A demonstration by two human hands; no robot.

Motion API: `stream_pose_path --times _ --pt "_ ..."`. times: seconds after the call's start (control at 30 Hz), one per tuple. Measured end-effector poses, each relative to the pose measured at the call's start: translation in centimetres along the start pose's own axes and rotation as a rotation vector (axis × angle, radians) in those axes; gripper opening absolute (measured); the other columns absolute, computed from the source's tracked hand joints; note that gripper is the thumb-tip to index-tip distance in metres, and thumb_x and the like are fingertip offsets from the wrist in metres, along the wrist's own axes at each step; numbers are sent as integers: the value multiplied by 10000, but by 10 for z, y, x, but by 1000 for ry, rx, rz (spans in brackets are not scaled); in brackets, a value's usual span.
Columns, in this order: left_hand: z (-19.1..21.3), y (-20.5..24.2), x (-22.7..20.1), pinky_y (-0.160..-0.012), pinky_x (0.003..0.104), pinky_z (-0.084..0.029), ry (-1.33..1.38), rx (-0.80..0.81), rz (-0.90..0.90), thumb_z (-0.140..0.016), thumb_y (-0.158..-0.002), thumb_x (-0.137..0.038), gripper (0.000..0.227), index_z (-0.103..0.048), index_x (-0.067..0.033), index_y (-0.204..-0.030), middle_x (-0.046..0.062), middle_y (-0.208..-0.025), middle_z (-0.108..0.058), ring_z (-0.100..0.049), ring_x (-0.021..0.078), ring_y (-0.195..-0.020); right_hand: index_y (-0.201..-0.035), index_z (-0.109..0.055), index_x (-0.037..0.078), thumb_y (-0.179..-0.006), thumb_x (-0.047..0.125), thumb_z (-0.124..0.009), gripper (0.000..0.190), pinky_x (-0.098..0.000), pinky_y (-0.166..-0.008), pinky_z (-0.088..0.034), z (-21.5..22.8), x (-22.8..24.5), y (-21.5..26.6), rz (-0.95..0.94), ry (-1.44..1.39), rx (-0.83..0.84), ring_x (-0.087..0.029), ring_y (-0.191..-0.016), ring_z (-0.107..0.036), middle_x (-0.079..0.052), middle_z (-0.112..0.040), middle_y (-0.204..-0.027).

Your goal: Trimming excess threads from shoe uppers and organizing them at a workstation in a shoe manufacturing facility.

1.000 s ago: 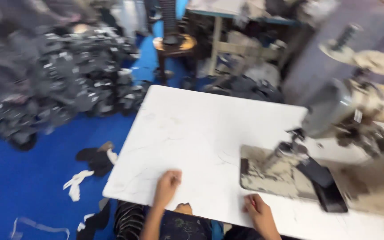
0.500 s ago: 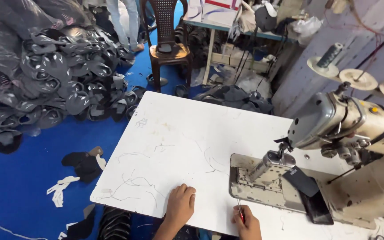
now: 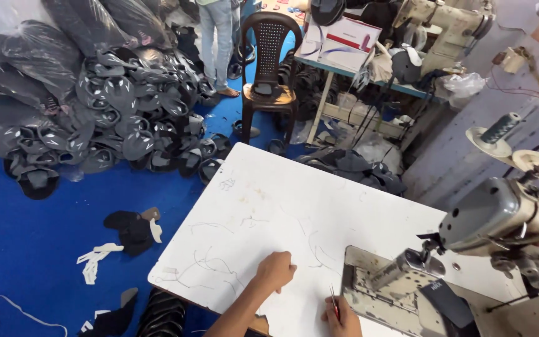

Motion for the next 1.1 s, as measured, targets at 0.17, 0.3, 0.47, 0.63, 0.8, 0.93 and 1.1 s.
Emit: stream_pose_path --times 0.17,0.3,0.47,0.63,0.8,0.93,1.1 --pt "4 -34 1 -439 361 -558 241 91 94 -579 -1009 -220 293 -612 49 -897 157 -643 -679 -667 216 -454 -1083 -669 62 -978 206 -579 200 -324 -516 -490 -2 118 -15 -55 -146 -80 -147 -501 -599 -67 -724 -661" --pt "1 -66 2 -403 371 -541 453 5 175 -558 -1020 -211 283 -592 43 -901 157 -631 -672 -664 232 -441 -1129 -628 37 -998 166 -542 204 -319 -400 -395 -7 148 -44 -181 -327 -173 -132 -420 -490 -79 -691 -719" --pt "-1 -95 -10 -401 376 -532 526 -70 242 -568 -999 -197 233 -598 10 -896 164 -625 -667 -662 235 -430 -1148 -561 15 -1019 157 -499 201 -320 -383 -397 -21 145 -91 -191 -481 -249 -131 -412 -488 -90 -669 -770" --pt "-1 -136 -24 -467 452 -553 424 -286 136 -587 -979 -204 239 -585 -5 -848 215 -670 -689 -695 356 -502 -1139 -562 19 -1038 145 -500 173 -283 -435 -425 -18 142 -160 -63 -582 -374 -97 -492 -483 -75 -658 -845" --pt "-22 -186 -15 -600 549 -518 266 -556 7 -620 -945 -174 229 -594 -5 -792 242 -728 -689 -675 452 -704 -1131 -556 20 -1043 145 -499 164 -280 -441 -430 2 169 -239 -72 -593 -484 -103 -506 -493 -69 -661 -872" --pt "-22 -212 -20 -616 554 -511 247 -598 -1 -613 -944 -154 208 -592 -16 -790 232 -723 -684 -669 456 -708 -1130 -560 21 -1048 143 -502 157 -255 -450 -436 3 160 -296 6 -636 -510 -92 -521 -509 -67 -668 -883" --pt "-8 -242 -34 -604 516 -536 265 -496 74 -589 -955 -153 214 -591 -23 -786 214 -721 -683 -689 418 -694 -1087 -612 38 -1027 152 -548 144 -243 -436 -436 18 217 -363 39 -592 -482 -81 -547 -531 -57 -664 -843"
Point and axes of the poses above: each hand's wrist, its own y-axis away from the middle knuckle, its own z-axis out of the back of the hand, x = y × z, the point moved 4 cm from there along -y, towards the middle knuckle
